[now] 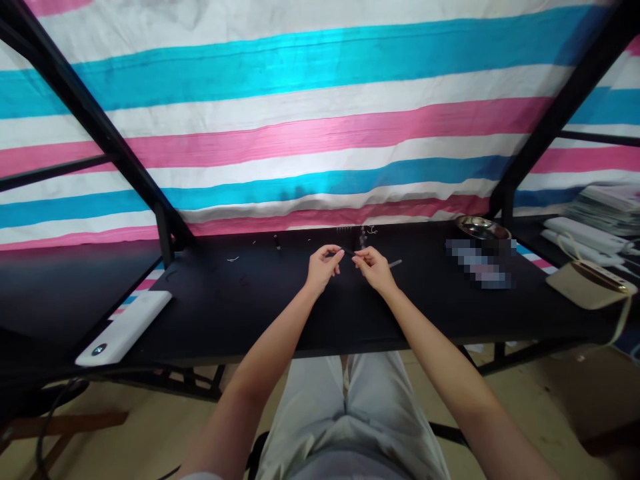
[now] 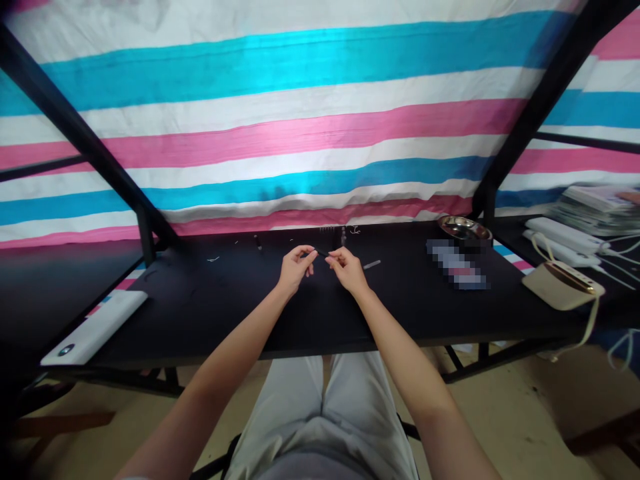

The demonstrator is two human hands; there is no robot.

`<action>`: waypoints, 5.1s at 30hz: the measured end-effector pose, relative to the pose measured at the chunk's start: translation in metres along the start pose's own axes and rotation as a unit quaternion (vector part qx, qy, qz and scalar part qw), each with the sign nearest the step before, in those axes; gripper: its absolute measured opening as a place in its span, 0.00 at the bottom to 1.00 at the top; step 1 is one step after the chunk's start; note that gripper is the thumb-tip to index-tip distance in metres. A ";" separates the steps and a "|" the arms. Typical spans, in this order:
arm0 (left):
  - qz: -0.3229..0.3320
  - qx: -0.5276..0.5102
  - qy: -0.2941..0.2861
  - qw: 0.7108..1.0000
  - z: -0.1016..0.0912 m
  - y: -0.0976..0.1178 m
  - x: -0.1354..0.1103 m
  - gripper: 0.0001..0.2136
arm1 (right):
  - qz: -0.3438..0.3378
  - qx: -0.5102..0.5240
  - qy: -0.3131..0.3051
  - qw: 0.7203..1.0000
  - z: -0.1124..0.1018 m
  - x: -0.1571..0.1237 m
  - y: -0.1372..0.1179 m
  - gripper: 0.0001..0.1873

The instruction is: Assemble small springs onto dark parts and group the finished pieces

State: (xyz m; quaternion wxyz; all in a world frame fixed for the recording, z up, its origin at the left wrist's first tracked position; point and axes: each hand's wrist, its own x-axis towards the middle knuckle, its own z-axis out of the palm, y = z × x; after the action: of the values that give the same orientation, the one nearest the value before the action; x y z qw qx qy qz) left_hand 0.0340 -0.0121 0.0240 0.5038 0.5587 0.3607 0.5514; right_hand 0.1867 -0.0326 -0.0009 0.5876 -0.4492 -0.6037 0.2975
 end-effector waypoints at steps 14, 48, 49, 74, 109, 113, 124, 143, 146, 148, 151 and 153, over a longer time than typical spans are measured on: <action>-0.024 0.013 -0.076 0.997 0.006 -0.012 -0.005 0.16 | -0.074 -0.083 -0.045 0.993 0.005 -0.007 -0.004 0.12; -0.180 0.579 0.209 0.767 -0.112 -0.017 0.080 0.11 | -0.113 -0.174 -0.064 0.976 0.000 -0.007 -0.010 0.09; -0.181 0.577 0.213 0.767 -0.112 -0.017 0.080 0.11 | -0.113 -0.173 -0.065 0.976 0.001 -0.007 -0.010 0.09; -0.117 0.660 0.100 0.735 -0.096 -0.005 0.049 0.11 | 0.028 -0.275 0.181 0.944 -0.044 0.009 -0.002 0.15; 0.088 0.623 -0.235 0.741 0.005 -0.003 0.017 0.07 | -0.046 -0.325 0.050 0.943 -0.028 0.001 -0.010 0.08; 0.045 0.591 -0.195 0.782 -0.002 -0.007 0.016 0.06 | -0.068 -0.296 0.026 0.952 -0.022 0.000 -0.010 0.08; 0.020 0.472 -0.070 0.879 -0.022 -0.017 -0.003 0.04 | -0.081 -0.235 -0.019 0.968 -0.011 -0.006 -0.012 0.08; -0.097 0.041 -0.047 0.993 -0.019 0.001 -0.004 0.09 | -0.084 -0.102 -0.088 0.987 0.003 -0.013 -0.013 0.11; -0.098 0.023 -0.045 0.994 -0.019 0.001 -0.003 0.09 | -0.080 -0.095 -0.095 0.988 0.003 -0.013 -0.014 0.12; -0.104 0.001 -0.034 0.994 -0.020 0.001 -0.002 0.08 | -0.079 -0.096 -0.086 0.989 0.003 -0.013 -0.014 0.12; -0.115 -0.038 -0.018 0.992 -0.021 0.002 0.000 0.08 | -0.079 -0.095 -0.075 0.990 0.002 -0.012 -0.014 0.13; -0.119 -0.055 -0.021 0.991 -0.021 0.003 0.000 0.09 | -0.079 -0.091 -0.079 0.990 0.002 -0.012 -0.014 0.13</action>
State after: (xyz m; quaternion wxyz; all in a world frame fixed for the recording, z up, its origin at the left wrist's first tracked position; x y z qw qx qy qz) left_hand 0.0124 -0.0094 0.0247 0.6031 0.4951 0.3830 0.4944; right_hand 0.1806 -0.0489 0.0055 0.5167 -0.4265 -0.7064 0.2283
